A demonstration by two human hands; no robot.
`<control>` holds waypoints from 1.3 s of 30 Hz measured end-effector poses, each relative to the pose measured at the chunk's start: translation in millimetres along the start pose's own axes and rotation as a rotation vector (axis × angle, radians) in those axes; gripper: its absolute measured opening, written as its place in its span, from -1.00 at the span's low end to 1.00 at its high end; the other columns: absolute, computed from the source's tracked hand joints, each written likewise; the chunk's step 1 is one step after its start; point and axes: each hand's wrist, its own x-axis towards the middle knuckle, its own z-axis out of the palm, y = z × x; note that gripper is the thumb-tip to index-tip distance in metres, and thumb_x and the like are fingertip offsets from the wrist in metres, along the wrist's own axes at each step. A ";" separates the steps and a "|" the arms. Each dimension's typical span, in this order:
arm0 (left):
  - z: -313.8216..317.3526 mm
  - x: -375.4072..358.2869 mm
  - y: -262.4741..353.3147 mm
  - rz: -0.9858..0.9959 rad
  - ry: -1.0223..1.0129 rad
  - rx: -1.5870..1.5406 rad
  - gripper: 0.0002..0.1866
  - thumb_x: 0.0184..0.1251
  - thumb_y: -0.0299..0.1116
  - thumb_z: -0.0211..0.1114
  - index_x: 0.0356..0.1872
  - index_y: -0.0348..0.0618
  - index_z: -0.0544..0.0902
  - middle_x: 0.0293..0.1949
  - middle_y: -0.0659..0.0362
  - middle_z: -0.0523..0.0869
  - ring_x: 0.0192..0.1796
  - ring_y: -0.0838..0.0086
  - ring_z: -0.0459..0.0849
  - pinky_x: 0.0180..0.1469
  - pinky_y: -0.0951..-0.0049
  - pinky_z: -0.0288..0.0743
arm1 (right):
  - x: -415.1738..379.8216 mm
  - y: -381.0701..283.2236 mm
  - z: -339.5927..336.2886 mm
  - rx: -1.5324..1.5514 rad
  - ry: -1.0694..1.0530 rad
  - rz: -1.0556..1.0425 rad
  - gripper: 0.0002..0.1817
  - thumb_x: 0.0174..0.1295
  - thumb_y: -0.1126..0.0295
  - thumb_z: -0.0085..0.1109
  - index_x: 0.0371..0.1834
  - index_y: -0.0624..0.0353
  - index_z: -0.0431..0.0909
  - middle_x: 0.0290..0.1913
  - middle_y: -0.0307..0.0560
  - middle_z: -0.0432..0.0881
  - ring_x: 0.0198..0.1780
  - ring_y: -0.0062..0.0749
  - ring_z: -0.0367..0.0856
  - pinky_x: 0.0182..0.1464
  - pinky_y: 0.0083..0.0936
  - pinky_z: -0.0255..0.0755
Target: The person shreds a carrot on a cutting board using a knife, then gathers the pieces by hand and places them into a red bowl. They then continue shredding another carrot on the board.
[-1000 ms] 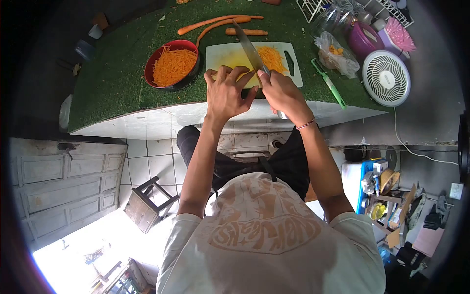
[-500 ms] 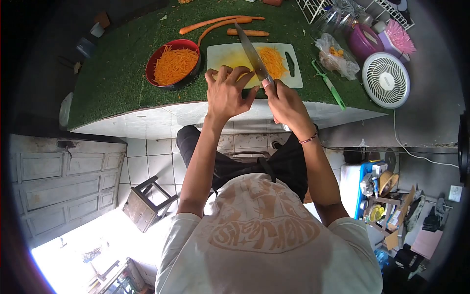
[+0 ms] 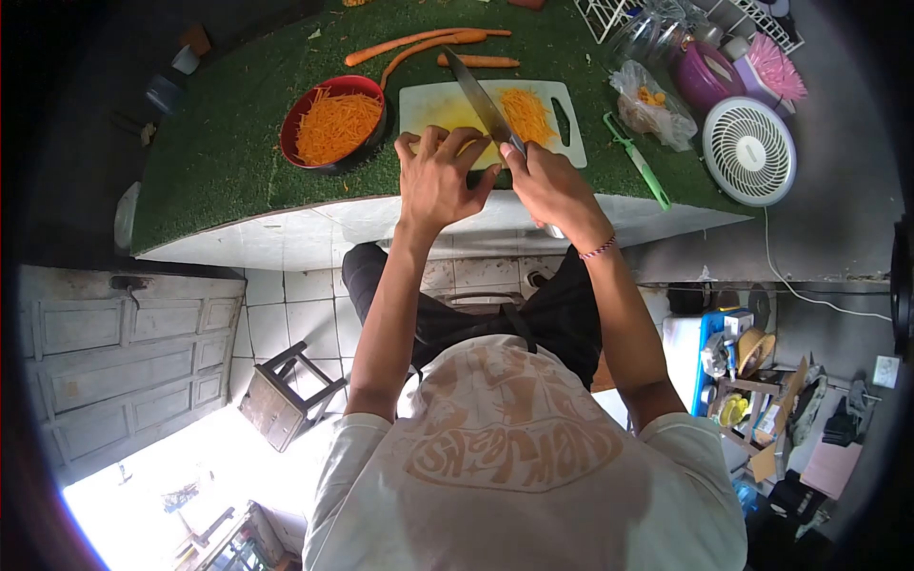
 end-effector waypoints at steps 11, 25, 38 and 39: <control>5.7 -2.1 -0.8 -0.022 0.040 -0.021 -0.61 0.19 -0.04 0.50 0.00 0.10 0.77 0.00 0.36 0.74 0.03 0.36 0.60 0.17 0.02 0.23 | -8.5 3.7 -14.5 0.363 -0.065 0.285 -0.35 0.64 -0.05 -0.25 -0.09 0.49 0.49 -0.68 0.06 0.57 -0.66 -0.11 0.66 -0.43 -0.19 0.57; 4.0 -1.8 -0.5 -0.013 0.017 -0.007 -0.65 0.18 -0.07 0.49 0.01 0.21 0.80 0.02 0.39 0.73 0.05 0.37 0.59 0.16 0.05 0.23 | -13.6 1.2 -0.4 0.391 -0.048 0.284 -0.39 0.63 -0.04 -0.17 -0.16 0.46 0.45 -0.68 0.14 0.56 -0.66 -0.04 0.66 -0.46 -0.15 0.55; 3.2 -1.2 -0.3 -0.025 -0.004 -0.014 -0.65 0.16 -0.08 0.50 0.00 0.22 0.81 0.03 0.41 0.73 0.06 0.38 0.59 0.17 0.05 0.22 | -12.0 2.5 5.4 0.285 -0.042 0.299 -0.55 0.60 0.16 -0.05 -0.01 0.48 0.49 -0.48 0.31 0.63 -0.41 0.01 0.75 -0.41 -0.09 0.57; 3.0 -1.0 -0.3 -0.027 -0.008 -0.013 -0.65 0.16 -0.08 0.50 0.00 0.22 0.81 0.03 0.41 0.73 0.06 0.38 0.59 0.17 0.05 0.22 | -11.9 9.7 10.1 0.176 -0.015 0.161 -0.60 0.56 0.24 -0.01 0.06 0.47 0.48 -0.42 0.31 0.62 -0.39 0.02 0.75 -0.41 -0.10 0.58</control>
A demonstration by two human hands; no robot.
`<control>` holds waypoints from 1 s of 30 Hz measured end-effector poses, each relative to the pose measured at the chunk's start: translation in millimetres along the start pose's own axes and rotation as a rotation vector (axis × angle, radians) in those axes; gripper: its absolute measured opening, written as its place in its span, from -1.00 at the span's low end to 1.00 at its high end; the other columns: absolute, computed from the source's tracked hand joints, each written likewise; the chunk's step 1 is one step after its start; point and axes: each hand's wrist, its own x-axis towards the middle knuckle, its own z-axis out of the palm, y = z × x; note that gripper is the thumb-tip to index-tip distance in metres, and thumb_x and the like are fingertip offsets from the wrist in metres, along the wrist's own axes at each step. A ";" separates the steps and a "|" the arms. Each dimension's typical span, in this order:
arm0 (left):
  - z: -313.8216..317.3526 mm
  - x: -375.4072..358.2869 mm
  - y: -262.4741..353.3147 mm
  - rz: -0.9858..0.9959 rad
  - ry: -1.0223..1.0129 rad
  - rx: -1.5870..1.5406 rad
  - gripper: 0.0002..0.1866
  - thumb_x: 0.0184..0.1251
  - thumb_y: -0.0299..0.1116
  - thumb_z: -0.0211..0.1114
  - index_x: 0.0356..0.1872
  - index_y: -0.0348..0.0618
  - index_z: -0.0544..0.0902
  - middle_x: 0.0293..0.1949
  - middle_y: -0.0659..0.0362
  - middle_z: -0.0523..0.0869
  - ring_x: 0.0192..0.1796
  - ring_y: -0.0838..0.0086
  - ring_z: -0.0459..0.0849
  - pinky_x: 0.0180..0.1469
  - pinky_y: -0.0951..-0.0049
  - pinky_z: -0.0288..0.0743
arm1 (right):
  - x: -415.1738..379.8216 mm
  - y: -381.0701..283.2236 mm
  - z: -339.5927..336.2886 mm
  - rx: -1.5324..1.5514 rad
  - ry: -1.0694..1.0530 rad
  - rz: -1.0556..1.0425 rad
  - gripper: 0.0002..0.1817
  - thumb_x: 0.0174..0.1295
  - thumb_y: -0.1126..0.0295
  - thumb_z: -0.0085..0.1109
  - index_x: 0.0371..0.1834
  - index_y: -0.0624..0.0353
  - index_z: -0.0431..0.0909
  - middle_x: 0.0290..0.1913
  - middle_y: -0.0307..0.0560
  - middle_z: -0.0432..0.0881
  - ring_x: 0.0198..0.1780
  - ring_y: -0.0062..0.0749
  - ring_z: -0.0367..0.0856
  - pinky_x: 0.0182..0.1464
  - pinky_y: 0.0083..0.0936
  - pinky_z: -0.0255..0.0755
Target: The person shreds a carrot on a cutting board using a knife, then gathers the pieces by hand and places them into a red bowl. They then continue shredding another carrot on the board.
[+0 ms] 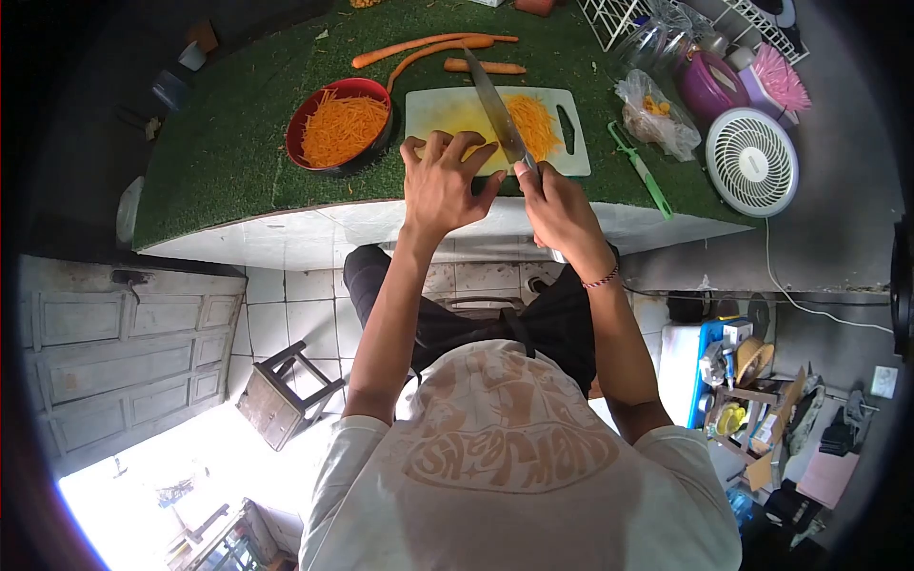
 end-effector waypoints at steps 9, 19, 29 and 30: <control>1.7 0.1 -0.7 0.010 0.024 0.006 -0.65 0.17 -0.07 0.49 0.00 0.23 0.81 0.01 0.42 0.73 0.05 0.38 0.59 0.15 0.05 0.22 | 1.9 19.1 11.7 -0.360 0.097 -0.340 -0.62 0.44 0.48 0.11 0.26 0.41 0.49 -0.24 0.27 0.57 -0.37 0.05 0.72 -0.41 -0.13 0.60; 2.3 0.2 -1.8 0.026 0.038 0.002 -0.66 0.17 -0.05 0.49 -0.03 0.20 0.82 -0.01 0.42 0.73 0.01 0.38 0.59 0.14 0.06 0.22 | 0.4 -3.6 13.5 -0.251 0.129 -0.154 -0.65 0.60 0.27 -0.02 -0.19 0.41 0.53 -0.42 0.26 0.55 -0.49 0.10 0.68 -0.48 -0.12 0.58; 0.4 2.0 -0.2 0.018 0.038 -0.011 -0.66 0.12 -0.10 0.51 -0.04 0.19 0.82 -0.02 0.40 0.73 0.01 0.36 0.59 0.15 0.05 0.22 | 8.7 -0.7 18.2 -0.574 0.305 -0.428 -0.63 0.58 0.29 0.00 -0.25 0.37 0.66 -0.52 0.04 0.56 -0.55 -0.17 0.68 -0.49 -0.26 0.59; 0.3 2.0 0.4 0.018 0.037 -0.010 -0.66 0.11 -0.11 0.51 -0.04 0.19 0.82 -0.02 0.40 0.73 0.01 0.36 0.59 0.15 0.05 0.22 | 12.8 -4.4 16.2 -0.495 0.279 -0.366 -0.61 0.59 0.28 -0.01 -0.28 0.37 0.66 -0.52 0.07 0.56 -0.55 -0.15 0.68 -0.48 -0.23 0.60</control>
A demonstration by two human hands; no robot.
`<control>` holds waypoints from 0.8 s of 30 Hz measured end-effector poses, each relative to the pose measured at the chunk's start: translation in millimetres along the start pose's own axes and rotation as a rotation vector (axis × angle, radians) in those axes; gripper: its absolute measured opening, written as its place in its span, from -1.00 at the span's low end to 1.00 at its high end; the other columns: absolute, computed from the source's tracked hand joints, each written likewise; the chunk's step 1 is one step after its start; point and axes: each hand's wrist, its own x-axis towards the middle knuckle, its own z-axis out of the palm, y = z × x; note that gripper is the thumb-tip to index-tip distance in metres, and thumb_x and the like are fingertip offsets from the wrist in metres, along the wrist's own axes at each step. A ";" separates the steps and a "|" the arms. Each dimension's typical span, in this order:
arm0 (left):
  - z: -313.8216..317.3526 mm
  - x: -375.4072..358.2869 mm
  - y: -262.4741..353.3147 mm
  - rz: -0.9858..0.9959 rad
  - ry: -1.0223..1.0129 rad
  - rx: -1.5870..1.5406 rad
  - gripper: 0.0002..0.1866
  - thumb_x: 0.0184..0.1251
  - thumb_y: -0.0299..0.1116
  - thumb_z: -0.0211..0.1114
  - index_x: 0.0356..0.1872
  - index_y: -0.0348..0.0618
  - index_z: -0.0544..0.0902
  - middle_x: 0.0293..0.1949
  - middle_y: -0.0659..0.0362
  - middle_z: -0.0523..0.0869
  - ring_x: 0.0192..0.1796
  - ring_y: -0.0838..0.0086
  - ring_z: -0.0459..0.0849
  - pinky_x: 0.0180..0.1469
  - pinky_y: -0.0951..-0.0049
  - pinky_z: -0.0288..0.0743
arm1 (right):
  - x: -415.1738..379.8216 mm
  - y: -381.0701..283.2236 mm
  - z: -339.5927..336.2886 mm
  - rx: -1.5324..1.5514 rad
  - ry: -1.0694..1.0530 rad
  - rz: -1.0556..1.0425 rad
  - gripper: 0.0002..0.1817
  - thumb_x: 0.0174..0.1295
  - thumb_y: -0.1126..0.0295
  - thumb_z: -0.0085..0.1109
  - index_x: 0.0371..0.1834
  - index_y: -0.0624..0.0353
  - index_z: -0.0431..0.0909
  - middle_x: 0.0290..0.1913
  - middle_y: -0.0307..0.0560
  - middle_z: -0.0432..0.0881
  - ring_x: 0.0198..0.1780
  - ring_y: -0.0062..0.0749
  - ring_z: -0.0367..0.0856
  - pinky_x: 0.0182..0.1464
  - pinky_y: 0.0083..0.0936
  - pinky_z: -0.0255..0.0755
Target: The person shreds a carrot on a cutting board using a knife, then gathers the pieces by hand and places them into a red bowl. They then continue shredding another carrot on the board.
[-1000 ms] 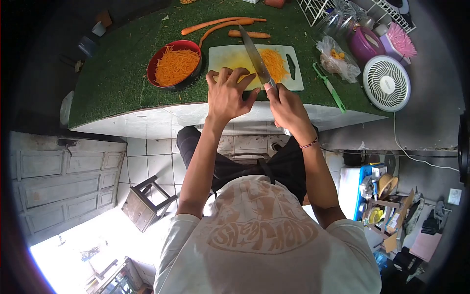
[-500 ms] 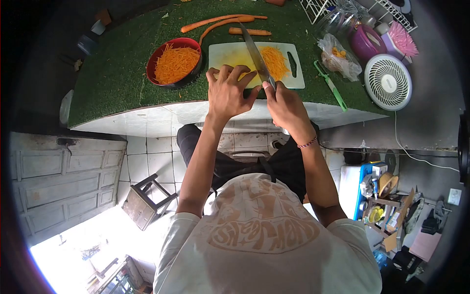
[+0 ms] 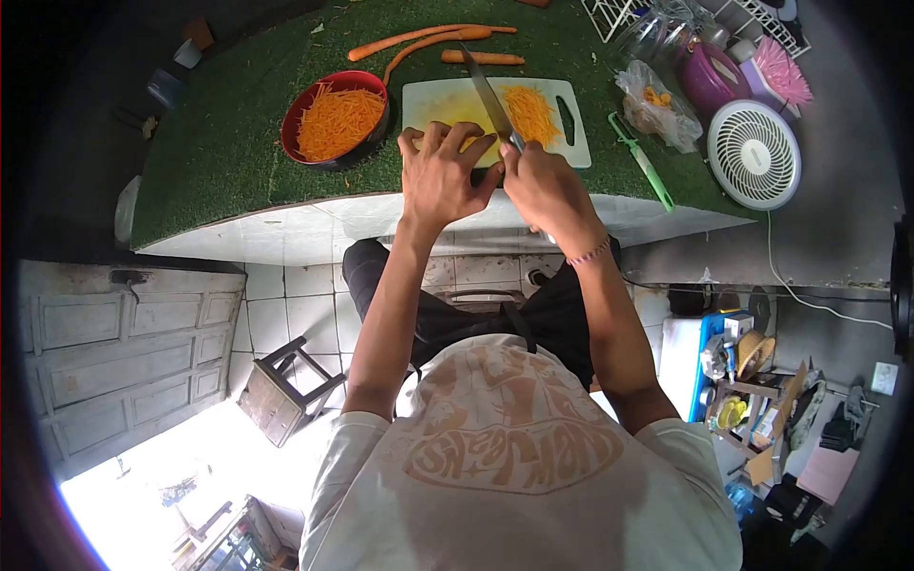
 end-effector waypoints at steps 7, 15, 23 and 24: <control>0.5 -1.0 -1.2 -0.002 0.013 -0.010 -0.67 0.12 -0.12 0.52 -0.06 0.17 0.80 -0.03 0.39 0.74 0.01 0.35 0.60 0.17 0.04 0.22 | 9.8 -5.9 -40.7 0.452 -0.349 0.415 -0.42 0.64 0.08 -0.18 -0.25 0.49 0.55 -0.66 0.13 0.57 -0.61 -0.09 0.67 -0.43 -0.16 0.58; 1.9 -2.7 -1.7 0.020 0.041 -0.006 -0.67 0.12 -0.11 0.54 -0.14 0.03 0.74 -0.08 0.36 0.74 0.01 0.33 0.63 0.17 0.05 0.23 | -3.7 -3.3 -43.5 0.553 -0.349 0.478 -0.39 0.65 0.04 -0.24 -0.15 0.52 0.49 -0.75 0.03 0.55 -0.68 -0.11 0.66 -0.47 -0.20 0.56; -12.8 -5.0 -5.8 0.000 0.095 -0.208 -0.72 0.18 -0.29 0.50 -0.11 -0.07 0.70 -0.07 0.18 0.71 0.00 0.24 0.62 0.13 0.17 0.33 | 1.0 9.2 -43.6 0.569 -0.380 0.512 -0.44 0.66 0.09 -0.25 -0.27 0.39 0.53 -0.71 0.03 0.57 -0.70 -0.16 0.64 -0.48 -0.20 0.59; -16.7 -4.3 -5.8 -0.002 0.092 -0.235 -0.73 0.19 -0.31 0.49 -0.10 -0.08 0.70 -0.06 0.15 0.71 0.00 0.23 0.61 0.12 0.18 0.35 | 1.3 10.6 -45.7 0.551 -0.392 0.524 -0.44 0.66 0.10 -0.25 -0.27 0.40 0.53 -0.71 0.02 0.57 -0.70 -0.17 0.64 -0.47 -0.20 0.60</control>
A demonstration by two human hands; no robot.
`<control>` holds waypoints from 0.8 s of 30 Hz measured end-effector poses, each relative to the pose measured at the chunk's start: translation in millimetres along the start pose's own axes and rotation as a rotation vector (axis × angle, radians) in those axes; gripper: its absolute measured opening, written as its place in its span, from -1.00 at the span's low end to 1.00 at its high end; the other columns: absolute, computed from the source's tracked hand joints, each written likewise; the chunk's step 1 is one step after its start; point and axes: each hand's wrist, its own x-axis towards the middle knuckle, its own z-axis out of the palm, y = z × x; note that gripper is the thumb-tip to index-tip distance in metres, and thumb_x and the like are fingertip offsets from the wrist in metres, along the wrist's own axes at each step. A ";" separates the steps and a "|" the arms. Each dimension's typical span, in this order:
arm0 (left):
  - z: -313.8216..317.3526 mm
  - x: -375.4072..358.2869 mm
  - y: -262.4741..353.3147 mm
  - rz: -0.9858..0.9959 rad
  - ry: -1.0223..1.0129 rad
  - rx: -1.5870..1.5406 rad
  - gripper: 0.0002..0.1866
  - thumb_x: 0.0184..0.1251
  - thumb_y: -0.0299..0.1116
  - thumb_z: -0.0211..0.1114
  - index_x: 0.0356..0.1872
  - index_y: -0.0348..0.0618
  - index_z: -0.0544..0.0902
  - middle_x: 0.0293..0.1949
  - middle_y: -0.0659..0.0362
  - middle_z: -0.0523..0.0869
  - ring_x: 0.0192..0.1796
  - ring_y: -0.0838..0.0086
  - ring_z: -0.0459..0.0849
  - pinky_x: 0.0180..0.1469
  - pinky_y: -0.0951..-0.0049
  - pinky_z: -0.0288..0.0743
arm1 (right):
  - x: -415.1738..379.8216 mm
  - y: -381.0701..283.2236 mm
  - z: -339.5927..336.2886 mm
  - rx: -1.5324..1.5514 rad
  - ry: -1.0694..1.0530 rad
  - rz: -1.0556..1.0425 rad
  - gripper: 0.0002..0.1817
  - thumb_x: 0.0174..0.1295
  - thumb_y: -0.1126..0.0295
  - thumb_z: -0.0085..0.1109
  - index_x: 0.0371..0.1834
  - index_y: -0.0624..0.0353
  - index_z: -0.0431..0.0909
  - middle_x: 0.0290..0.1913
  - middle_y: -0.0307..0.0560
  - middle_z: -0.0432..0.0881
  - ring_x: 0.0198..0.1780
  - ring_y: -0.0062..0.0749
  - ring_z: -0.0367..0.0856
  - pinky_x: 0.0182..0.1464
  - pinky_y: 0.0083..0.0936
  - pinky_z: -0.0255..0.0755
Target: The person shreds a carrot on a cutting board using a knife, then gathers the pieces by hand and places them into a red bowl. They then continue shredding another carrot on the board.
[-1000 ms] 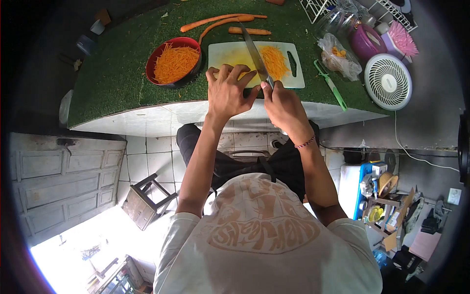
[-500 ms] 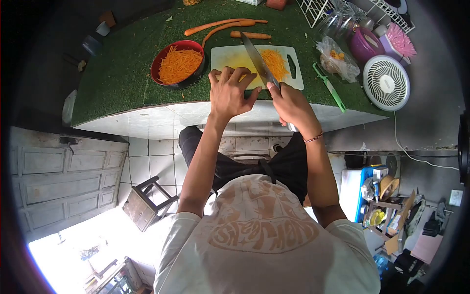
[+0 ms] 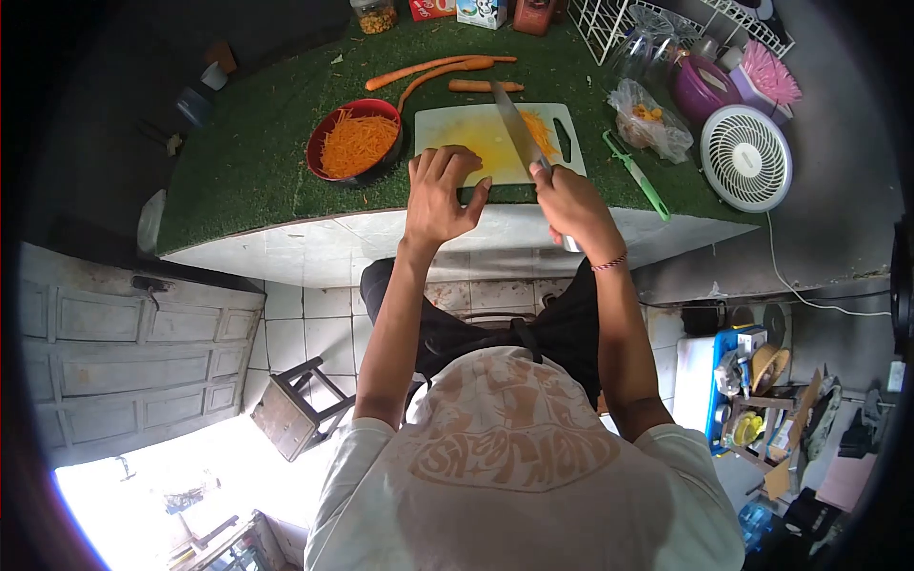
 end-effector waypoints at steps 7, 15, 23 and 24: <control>-3.0 0.0 -4.2 -0.185 -0.037 0.181 -0.71 0.22 -0.36 0.46 -0.03 -0.14 0.72 -0.06 0.11 0.72 -0.04 0.11 0.63 0.06 0.12 0.50 | -5.0 1.4 4.5 -0.009 0.052 -0.006 -0.44 0.65 0.11 -0.23 -0.21 0.49 0.50 -0.75 0.00 0.55 -0.72 -0.19 0.63 -0.51 -0.26 0.60; 5.7 8.3 -0.8 -0.260 -0.069 0.275 -0.81 0.20 -0.28 0.52 -0.20 -0.07 0.82 -0.12 0.15 0.75 -0.09 0.14 0.66 0.01 0.13 0.55 | -0.8 16.4 17.7 -0.068 0.165 -0.102 -0.47 0.63 0.10 -0.15 -0.18 0.48 0.51 -0.71 0.12 0.58 -0.63 0.01 0.68 -0.46 -0.14 0.61; 12.1 9.2 -0.6 -0.329 -0.093 0.237 -0.88 0.25 -0.30 0.49 -0.30 -0.10 0.79 -0.19 0.15 0.75 -0.12 0.15 0.65 -0.04 0.11 0.51 | -1.4 20.0 13.0 -0.078 0.143 -0.128 -0.48 0.59 0.08 -0.07 -0.17 0.46 0.53 -0.50 0.35 0.66 -0.33 0.31 0.73 -0.20 0.06 0.58; 11.7 9.6 -1.1 -0.336 -0.113 0.223 -0.88 0.26 -0.31 0.47 -0.30 -0.11 0.77 -0.18 0.15 0.74 -0.11 0.15 0.64 -0.04 0.11 0.50 | -1.1 20.5 11.9 -0.075 0.135 -0.132 -0.48 0.59 0.08 -0.07 -0.16 0.46 0.53 -0.49 0.35 0.67 -0.33 0.31 0.73 -0.19 0.06 0.59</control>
